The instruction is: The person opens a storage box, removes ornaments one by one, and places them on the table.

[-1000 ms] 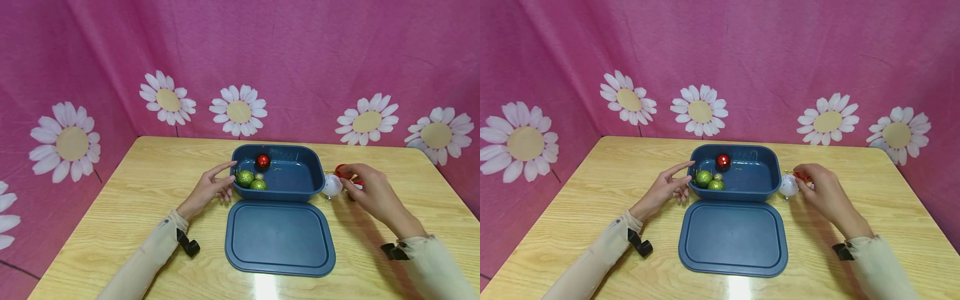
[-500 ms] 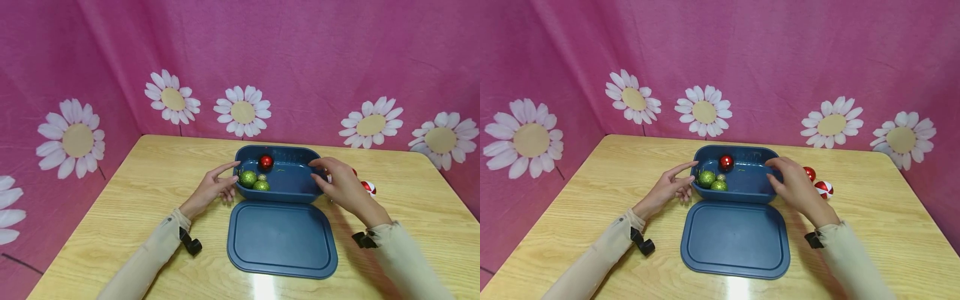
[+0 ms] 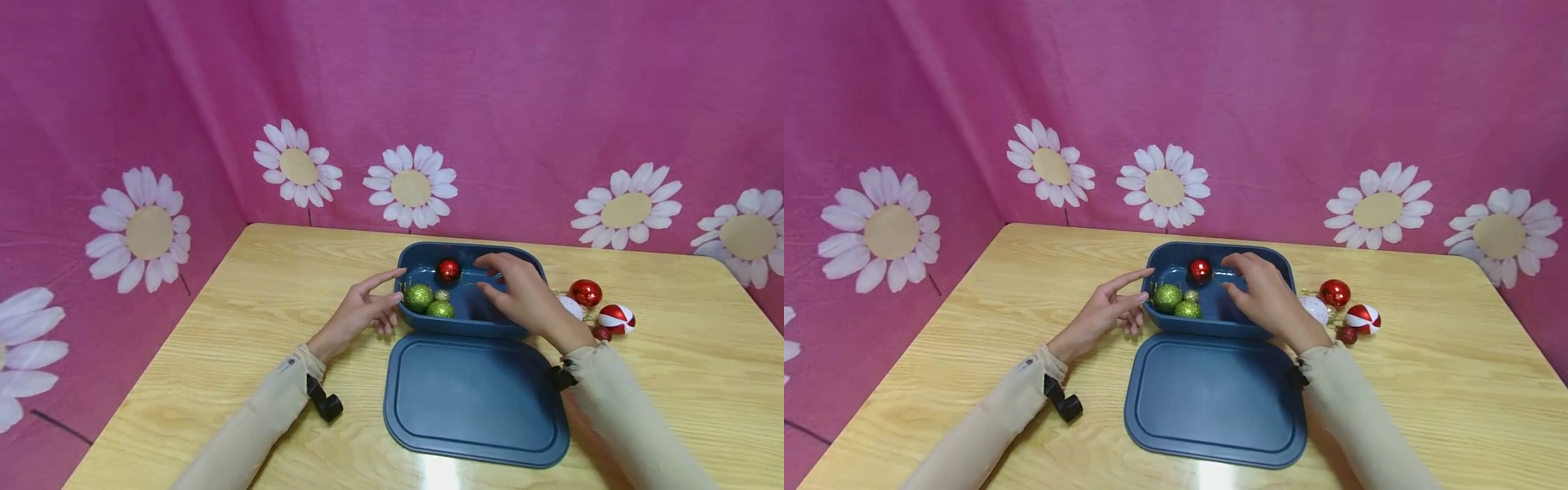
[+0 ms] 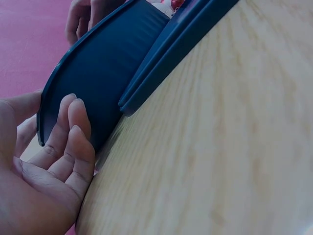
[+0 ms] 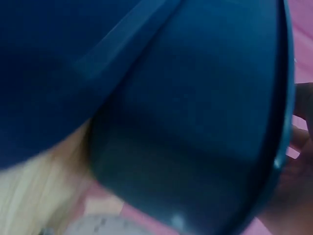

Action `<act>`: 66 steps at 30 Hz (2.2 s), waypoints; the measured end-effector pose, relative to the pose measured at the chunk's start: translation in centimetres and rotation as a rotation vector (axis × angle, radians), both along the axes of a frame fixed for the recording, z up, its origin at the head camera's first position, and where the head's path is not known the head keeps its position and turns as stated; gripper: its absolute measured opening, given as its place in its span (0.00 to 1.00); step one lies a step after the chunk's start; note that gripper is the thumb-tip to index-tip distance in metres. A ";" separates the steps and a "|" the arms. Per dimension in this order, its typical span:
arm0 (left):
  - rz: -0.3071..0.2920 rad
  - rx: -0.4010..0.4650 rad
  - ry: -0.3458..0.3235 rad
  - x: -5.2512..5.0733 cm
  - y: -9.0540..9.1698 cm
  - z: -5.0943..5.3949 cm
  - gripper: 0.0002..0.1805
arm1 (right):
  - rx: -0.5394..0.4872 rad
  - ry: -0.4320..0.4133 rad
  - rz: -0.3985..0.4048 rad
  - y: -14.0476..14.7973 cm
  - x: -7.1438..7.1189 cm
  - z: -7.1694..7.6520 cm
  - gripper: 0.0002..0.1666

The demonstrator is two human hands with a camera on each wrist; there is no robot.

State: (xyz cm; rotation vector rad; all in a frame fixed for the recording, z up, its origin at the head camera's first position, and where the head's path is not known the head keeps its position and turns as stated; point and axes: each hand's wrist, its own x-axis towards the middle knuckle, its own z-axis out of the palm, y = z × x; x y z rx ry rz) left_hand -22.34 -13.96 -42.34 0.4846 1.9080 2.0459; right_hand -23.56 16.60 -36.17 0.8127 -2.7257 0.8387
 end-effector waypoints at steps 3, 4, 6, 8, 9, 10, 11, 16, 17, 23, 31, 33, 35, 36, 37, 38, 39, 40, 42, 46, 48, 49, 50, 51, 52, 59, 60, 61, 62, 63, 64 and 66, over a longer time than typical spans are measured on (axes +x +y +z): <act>-0.008 0.006 -0.003 0.0 0.3 -0.2 0.28 | 0.019 -0.053 0.005 -0.7 -0.6 -0.2 0.22; -0.006 0.006 -0.004 0.0 0.3 -0.2 0.28 | 0.032 -0.075 0.008 -1.1 -0.8 -0.2 0.24; 0.003 0.003 -0.007 -0.1 0.2 -0.3 0.28 | 0.065 -0.126 0.014 -2.0 -1.3 -0.3 0.27; 0.011 -0.006 -0.010 -0.1 0.0 -0.3 0.28 | 0.105 -0.169 0.014 -2.9 -1.9 -0.5 0.31; 0.013 -0.010 -0.012 -0.1 -0.1 -0.2 0.28 | 0.122 -0.185 0.014 -3.3 -2.1 -0.6 0.32; 0.013 -0.013 -0.016 -0.1 -0.1 -0.2 0.28 | 0.135 -0.200 0.013 -3.6 -2.3 -0.8 0.33; 0.013 -0.016 -0.018 -0.1 -0.2 -0.2 0.28 | 0.141 -0.212 0.014 -3.9 -2.4 -1.0 0.34; 0.006 -0.013 -0.026 -0.1 -0.1 -0.1 0.29 | 0.132 -0.185 0.056 -4.5 -2.8 -2.0 0.33; 0.005 -0.013 -0.023 0.0 -0.1 -0.1 0.29 | 0.126 -0.170 0.066 -4.5 -2.8 -2.2 0.32; 0.011 -0.015 -0.017 0.0 0.0 0.1 0.29 | 0.085 -0.125 0.086 -4.1 -2.9 -2.4 0.26; 0.012 -0.015 -0.020 0.0 0.1 -0.2 0.28 | 0.069 -0.143 0.098 -3.7 -2.8 -2.8 0.25; 0.013 -0.015 -0.020 0.0 0.0 -0.2 0.29 | 0.069 -0.155 0.098 -3.6 -2.8 -2.8 0.25; 0.012 -0.013 -0.020 0.1 0.0 -0.1 0.29 | 0.068 -0.162 0.096 -3.6 -2.8 -2.7 0.25; 0.013 -0.011 -0.023 0.1 0.0 -0.1 0.29 | 0.068 -0.162 0.097 -3.6 -2.8 -2.7 0.25; 0.012 -0.009 -0.023 0.1 0.0 -0.1 0.29 | 0.068 -0.160 0.097 -3.6 -2.8 -2.7 0.25; 0.013 -0.008 -0.026 0.2 0.1 0.0 0.29 | 0.067 -0.159 0.098 -3.6 -2.8 -2.6 0.25; 0.014 -0.007 -0.028 0.2 0.1 0.0 0.29 | 0.065 -0.156 0.099 -3.6 -2.8 -2.6 0.25; 0.016 -0.007 -0.031 0.2 0.1 0.1 0.29 | 0.064 -0.153 0.100 -3.6 -2.8 -2.6 0.25; 0.019 -0.009 -0.035 0.2 0.1 0.1 0.28 | 0.061 -0.146 0.101 -3.6 -2.8 -2.6 0.25; 0.023 -0.018 -0.036 0.2 0.1 0.1 0.28 | 0.060 -0.141 0.098 -3.6 -2.7 -2.6 0.24; 0.020 -0.019 -0.033 0.2 0.1 0.1 0.28 | 0.060 -0.145 0.094 -3.6 -2.7 -2.6 0.24; 0.018 -0.018 -0.032 0.2 0.1 0.1 0.28 | 0.061 -0.147 0.092 -3.6 -2.6 -2.6 0.24; 0.015 -0.017 -0.031 0.1 0.1 0.1 0.28 | 0.061 -0.149 0.090 -3.6 -2.6 -2.6 0.24; 0.014 -0.016 -0.030 0.1 0.1 0.1 0.29 | 0.061 -0.152 0.089 -3.6 -2.6 -2.6 0.24; 0.015 -0.014 -0.027 0.1 0.1 0.1 0.29 | 0.061 -0.155 0.089 -3.7 -2.6 -2.5 0.24; 0.011 -0.016 -0.007 0.1 0.0 0.0 0.29 | 0.058 -0.166 0.092 -3.8 -2.4 -2.2 0.24; 0.009 -0.014 -0.007 0.0 0.1 0.0 0.29 | 0.056 -0.165 0.090 -3.8 -2.4 -2.1 0.24; 0.008 -0.012 -0.009 0.0 0.1 0.0 0.29 | 0.054 -0.163 0.090 -3.7 -2.3 -2.1 0.24; 0.006 -0.011 -0.010 0.0 0.1 0.0 0.29 | 0.052 -0.161 0.090 -3.7 -2.3 -2.0 0.24; 0.006 -0.012 -0.010 0.0 0.1 0.0 0.29 | 0.049 -0.158 0.090 -3.7 -2.2 -2.0 0.24; 0.009 -0.011 -0.011 0.0 0.1 0.1 0.29 | 0.046 -0.151 0.092 -3.7 -2.2 -1.9 0.24; 0.016 -0.013 -0.011 0.1 0.1 0.2 0.29 | 0.042 -0.131 0.098 -3.6 -2.0 -1.7 0.24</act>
